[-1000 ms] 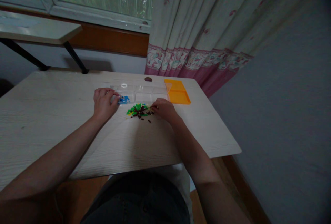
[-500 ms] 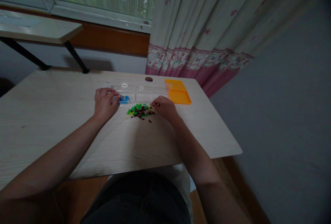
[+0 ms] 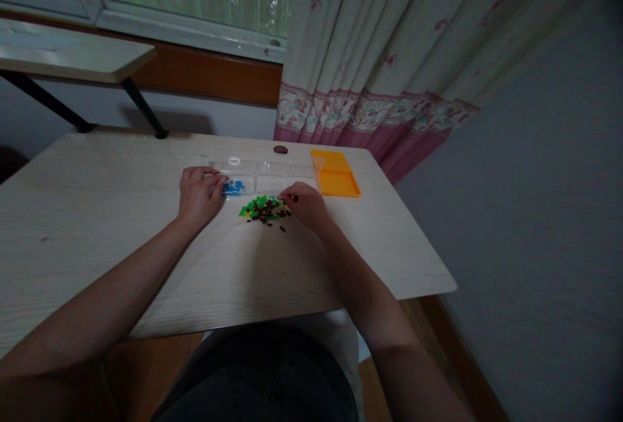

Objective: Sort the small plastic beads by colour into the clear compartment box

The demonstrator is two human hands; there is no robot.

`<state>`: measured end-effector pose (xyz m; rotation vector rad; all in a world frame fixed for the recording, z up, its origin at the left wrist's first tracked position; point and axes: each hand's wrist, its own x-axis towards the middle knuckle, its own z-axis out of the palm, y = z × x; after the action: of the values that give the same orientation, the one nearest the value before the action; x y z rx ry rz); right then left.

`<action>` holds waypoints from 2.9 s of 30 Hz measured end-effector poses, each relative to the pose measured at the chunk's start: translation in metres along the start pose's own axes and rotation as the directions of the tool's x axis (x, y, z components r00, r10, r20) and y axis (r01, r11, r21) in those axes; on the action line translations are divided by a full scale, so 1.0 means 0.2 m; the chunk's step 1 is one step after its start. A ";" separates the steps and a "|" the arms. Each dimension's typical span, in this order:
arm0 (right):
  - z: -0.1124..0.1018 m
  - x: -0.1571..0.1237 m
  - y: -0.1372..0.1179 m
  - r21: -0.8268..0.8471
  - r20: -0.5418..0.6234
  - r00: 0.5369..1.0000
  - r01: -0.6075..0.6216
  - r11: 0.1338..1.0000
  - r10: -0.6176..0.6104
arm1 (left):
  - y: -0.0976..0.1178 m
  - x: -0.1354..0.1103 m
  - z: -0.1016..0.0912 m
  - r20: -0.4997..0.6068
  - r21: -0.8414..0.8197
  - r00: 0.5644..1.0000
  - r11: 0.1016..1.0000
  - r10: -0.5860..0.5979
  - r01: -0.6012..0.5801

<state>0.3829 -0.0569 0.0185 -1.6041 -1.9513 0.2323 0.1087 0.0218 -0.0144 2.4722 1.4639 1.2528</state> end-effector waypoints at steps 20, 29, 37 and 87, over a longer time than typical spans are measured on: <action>0.12 -0.03 -0.15 0.670 0.303 0.943 -0.314 0.672 0.139 | 0.24 -0.07 -0.02 0.119 -0.188 0.917 0.915 0.381 -0.356; 0.13 -0.02 -0.12 0.620 0.281 0.951 -0.285 0.731 0.132 | 0.23 -0.07 -0.04 0.054 -0.189 0.908 0.897 0.415 -0.399; 0.06 0.00 0.00 0.134 -0.025 0.997 -0.074 0.988 0.078 | 0.15 -0.03 -0.01 0.035 -0.143 0.967 0.959 0.253 -0.246; 0.03 -0.02 -0.07 -0.371 0.238 0.969 0.157 0.915 -0.070 | 0.07 -0.01 0.04 0.005 -0.076 0.998 0.995 0.058 -0.057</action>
<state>0.3680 -0.0641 0.0201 -1.7594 -2.3707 -0.0313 0.1235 0.0153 -0.0145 2.4842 1.3268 1.2826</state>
